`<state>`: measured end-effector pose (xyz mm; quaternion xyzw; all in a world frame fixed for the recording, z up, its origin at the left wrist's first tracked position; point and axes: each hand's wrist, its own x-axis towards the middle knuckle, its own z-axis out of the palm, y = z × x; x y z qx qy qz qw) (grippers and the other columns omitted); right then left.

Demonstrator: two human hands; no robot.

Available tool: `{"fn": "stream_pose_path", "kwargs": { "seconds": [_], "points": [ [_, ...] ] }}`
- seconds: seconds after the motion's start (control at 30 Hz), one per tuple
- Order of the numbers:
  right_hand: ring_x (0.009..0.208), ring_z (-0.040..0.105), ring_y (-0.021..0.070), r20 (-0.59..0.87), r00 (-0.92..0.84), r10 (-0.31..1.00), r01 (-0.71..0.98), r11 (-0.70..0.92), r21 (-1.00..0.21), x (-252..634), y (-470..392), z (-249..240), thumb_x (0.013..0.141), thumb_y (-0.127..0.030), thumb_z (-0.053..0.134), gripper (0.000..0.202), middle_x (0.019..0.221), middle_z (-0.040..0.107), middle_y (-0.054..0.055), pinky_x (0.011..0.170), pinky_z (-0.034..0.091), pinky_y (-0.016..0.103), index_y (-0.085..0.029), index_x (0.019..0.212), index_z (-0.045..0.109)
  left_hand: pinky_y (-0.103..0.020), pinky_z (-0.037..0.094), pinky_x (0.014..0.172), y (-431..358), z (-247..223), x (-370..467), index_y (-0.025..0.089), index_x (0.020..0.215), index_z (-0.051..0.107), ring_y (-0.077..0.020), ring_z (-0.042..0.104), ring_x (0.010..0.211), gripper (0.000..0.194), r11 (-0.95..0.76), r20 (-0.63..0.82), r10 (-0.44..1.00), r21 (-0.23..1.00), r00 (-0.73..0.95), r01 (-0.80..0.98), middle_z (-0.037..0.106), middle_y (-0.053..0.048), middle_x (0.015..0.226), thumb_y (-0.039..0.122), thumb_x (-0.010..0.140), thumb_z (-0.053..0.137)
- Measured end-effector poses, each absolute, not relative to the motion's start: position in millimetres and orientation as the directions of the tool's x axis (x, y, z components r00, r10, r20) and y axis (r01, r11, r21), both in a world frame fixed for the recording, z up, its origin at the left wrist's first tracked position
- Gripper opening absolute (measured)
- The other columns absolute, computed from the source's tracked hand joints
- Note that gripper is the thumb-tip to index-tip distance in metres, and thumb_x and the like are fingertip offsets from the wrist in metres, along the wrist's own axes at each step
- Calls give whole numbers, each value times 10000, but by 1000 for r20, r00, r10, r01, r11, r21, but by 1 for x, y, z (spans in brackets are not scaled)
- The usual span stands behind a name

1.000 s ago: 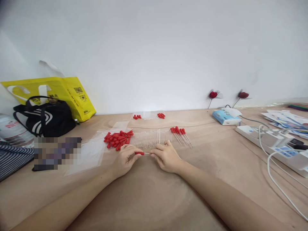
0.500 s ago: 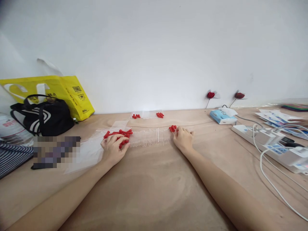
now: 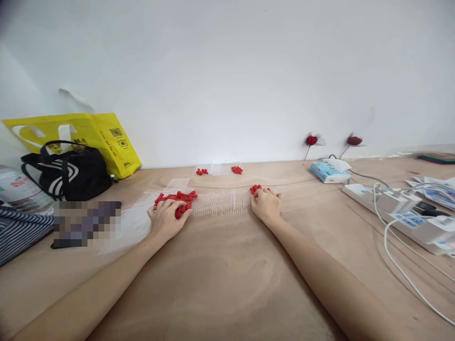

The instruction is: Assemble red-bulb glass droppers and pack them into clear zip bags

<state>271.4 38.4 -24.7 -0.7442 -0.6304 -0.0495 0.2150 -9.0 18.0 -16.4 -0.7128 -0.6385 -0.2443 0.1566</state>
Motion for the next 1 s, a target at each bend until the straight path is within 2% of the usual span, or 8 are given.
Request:
{"fn": "stream_pose_path", "kwargs": {
  "seconds": [0.13, 0.27, 0.47, 0.63, 0.7, 0.8, 0.9, 1.0],
  "points": [
    [836, 539, 254, 167, 176, 970, 969, -140, -203, 265, 39, -14, 752, -356, 418, 284, 759, 631, 74, 768, 253, 424, -188, 643, 619, -411, 250, 785, 26, -12, -9, 225, 881, 623, -250, 460, 926, 224, -146, 570, 818, 75, 77, 987, 594, -56, 937, 379, 755, 521],
    [844, 548, 257, 86, 192, 978, 971, -177, -159, 261, 45, -9, 738, -283, 426, 233, 805, 627, 100, 786, 269, 442, -168, 760, 627, -422, 244, 795, 46, 0, -8, 263, 932, 622, -251, 437, 977, 210, -223, 516, 837, 15, 184, 975, 591, -52, 988, 298, 806, 458],
    [915, 527, 269, 78, 211, 974, 967, -197, -163, 257, 52, -9, 705, -239, 470, 240, 876, 615, 106, 804, 270, 462, -184, 900, 599, -445, 261, 783, 77, 7, -4, 274, 860, 651, -274, 453, 950, 161, -352, 355, 874, -7, 332, 936, 602, -56, 972, 246, 751, 536],
    [880, 541, 267, 95, 219, 971, 965, -201, -169, 257, 50, -6, 732, -255, 437, 199, 829, 624, 102, 799, 265, 461, -168, 776, 609, -431, 296, 787, 87, 5, 0, 218, 659, 635, -258, 479, 888, 87, -404, 398, 847, 50, 353, 913, 603, -52, 858, 172, 707, 578],
    [866, 542, 268, 155, 202, 967, 968, -173, -183, 257, 48, -7, 747, -260, 417, 210, 803, 625, 103, 788, 268, 453, -160, 721, 599, -404, 329, 787, 86, 6, 1, 198, 669, 607, -244, 487, 881, 96, -420, 441, 831, 98, 339, 902, 595, -54, 833, 152, 729, 549],
    [870, 532, 255, 321, 97, 942, 972, -20, -236, 259, 40, -12, 775, -275, 407, 205, 824, 623, 92, 778, 283, 418, -166, 739, 578, -338, 390, 765, 72, 7, 5, 173, 792, 556, -203, 506, 863, 89, -439, 521, 802, 180, 293, 880, 577, -62, 851, 165, 796, 467],
    [828, 531, 205, 448, -135, 884, 917, 283, -280, 261, 28, -23, 807, -280, 417, 182, 835, 614, 74, 754, 321, 345, -169, 776, 558, -267, 440, 695, 45, 1, 11, 171, 882, 483, -142, 546, 762, 99, -501, 558, 783, 305, 274, 810, 574, -36, 825, 202, 846, 396],
    [809, 525, 176, 502, -369, 782, 790, 549, -274, 260, 15, -33, 840, -232, 388, 190, 849, 600, 75, 709, 353, 294, -159, 880, 560, -262, 456, 709, 15, -9, 16, 175, 888, 467, -134, 571, 779, 80, -629, 499, 776, 563, 386, 536, 593, -29, 833, 218, 834, 426]
  ]
}}
